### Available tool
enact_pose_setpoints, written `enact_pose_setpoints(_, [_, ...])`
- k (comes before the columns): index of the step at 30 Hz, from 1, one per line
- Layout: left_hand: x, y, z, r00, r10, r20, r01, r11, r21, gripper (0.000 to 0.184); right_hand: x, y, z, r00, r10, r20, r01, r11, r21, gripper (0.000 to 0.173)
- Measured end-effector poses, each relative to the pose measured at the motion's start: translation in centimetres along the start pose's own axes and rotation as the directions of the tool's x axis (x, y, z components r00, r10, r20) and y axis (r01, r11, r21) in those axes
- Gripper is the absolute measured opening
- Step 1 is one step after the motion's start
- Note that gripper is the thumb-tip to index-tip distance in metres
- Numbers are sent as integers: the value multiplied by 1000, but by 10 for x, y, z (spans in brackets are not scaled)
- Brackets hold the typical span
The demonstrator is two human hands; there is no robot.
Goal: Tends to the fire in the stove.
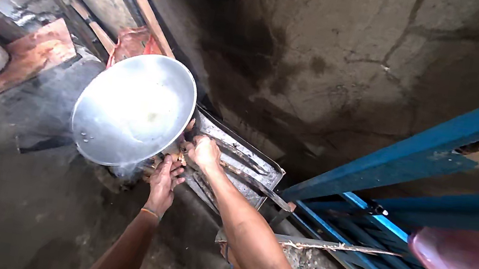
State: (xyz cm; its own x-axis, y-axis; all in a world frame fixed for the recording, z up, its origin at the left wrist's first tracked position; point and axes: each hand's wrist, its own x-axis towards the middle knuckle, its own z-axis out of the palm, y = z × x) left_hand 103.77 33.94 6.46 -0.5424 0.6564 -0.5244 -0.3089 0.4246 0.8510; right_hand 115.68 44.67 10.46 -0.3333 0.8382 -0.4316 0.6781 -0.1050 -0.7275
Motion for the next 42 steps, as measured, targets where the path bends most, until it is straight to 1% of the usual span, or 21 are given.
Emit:
enact_pose_setpoints(2, [-1, 1, -2, 1000, 0, 3, 0, 1000, 6, 46, 5, -1, 3, 999, 32, -28, -31, 999, 41, 30])
enact_pose_setpoints(4, [0, 2, -1, 1000, 3, 12, -3, 1000, 12, 45, 9, -9, 6, 997, 63, -46, -61, 997, 43, 29])
enact_pose_setpoints(7, [0, 2, -4, 999, 3, 34, -4, 1000, 27, 46, 14, -18, 13, 997, 56, -58, -54, 998, 38, 25])
enact_pose_setpoints(9, [1, 2, -6, 999, 5, 50, -7, 999, 36, 45, 14, -18, 14, 997, 42, -64, -38, 997, 60, 25])
enact_pose_setpoints(11, [-2, 0, -14, 997, 18, 72, -22, 998, 60, 44, 7, -14, 10, 999, 28, -37, -26, 997, 75, 33])
enact_pose_setpoints(13, [-7, -3, -29, 996, 32, 81, -42, 992, 118, 43, -5, -7, 2, 999, 41, 28, -42, 998, 48, 39])
enact_pose_setpoints(15, [-16, -13, -51, 996, 19, 88, -35, 982, 188, 42, -15, 0, -1, 997, 59, 59, -59, 998, 5, 36])
enact_pose_setpoints(18, [-38, -33, -87, 994, -18, 110, -11, 966, 258, 44, -17, 2, -2, 998, 59, 7, -59, 998, -31, 29])
enact_pose_setpoints(20, [-52, -49, -108, 996, -48, 73, 27, 965, 261, 40, -11, -5, -4, 999, 37, -33, -39, 999, -34, 26])
enact_pose_setpoints(21, [-60, -56, -115, 996, -76, 39, 63, 961, 268, 38, -7, -9, -3, 999, 20, -50, -22, 999, -41, 25])
enact_pose_setpoints(23, [-73, -69, -128, 989, -146, -13, 143, 946, 290, 38, 1, -15, -1, 996, -27, -85, 22, 998, -59, 22])
enact_pose_setpoints(26, [-91, -88, -146, 968, -246, -58, 251, 912, 323, 39, 3, -17, 0, 997, -54, -62, 49, 996, -70, 21])
enact_pose_setpoints(31, [-108, -109, -173, 940, -340, -39, 324, 848, 420, 38, 9, -13, 3, 997, -34, -66, 30, 998, -62, 20])
enact_pose_setpoints(33, [-109, -114, -180, 934, -357, -33, 332, 828, 452, 37, 12, -17, 5, 998, -33, -57, 30, 998, -62, 20])
enact_pose_setpoints(36, [-109, -119, -189, 934, -356, -4, 309, 805, 505, 38, 9, -15, 5, 996, -54, -70, 51, 998, -44, 20])
enact_pose_setpoints(37, [-110, -121, -191, 937, -349, 1, 302, 812, 500, 37, 7, -12, 5, 995, -66, -70, 64, 998, -29, 21])
enact_pose_setpoints(39, [-114, -122, -195, 940, -341, -7, 302, 822, 483, 36, 2, -6, 3, 998, -55, -44, 53, 998, -43, 32])
enact_pose_setpoints(40, [-117, -122, -196, 940, -341, -18, 308, 822, 479, 37, -2, -2, 2, 998, -53, -43, 50, 998, -46, 34])
enact_pose_setpoints(42, [-124, -121, -195, 938, -345, -23, 312, 813, 491, 37, -10, 5, 0, 997, -45, -64, 44, 999, -28, 28])
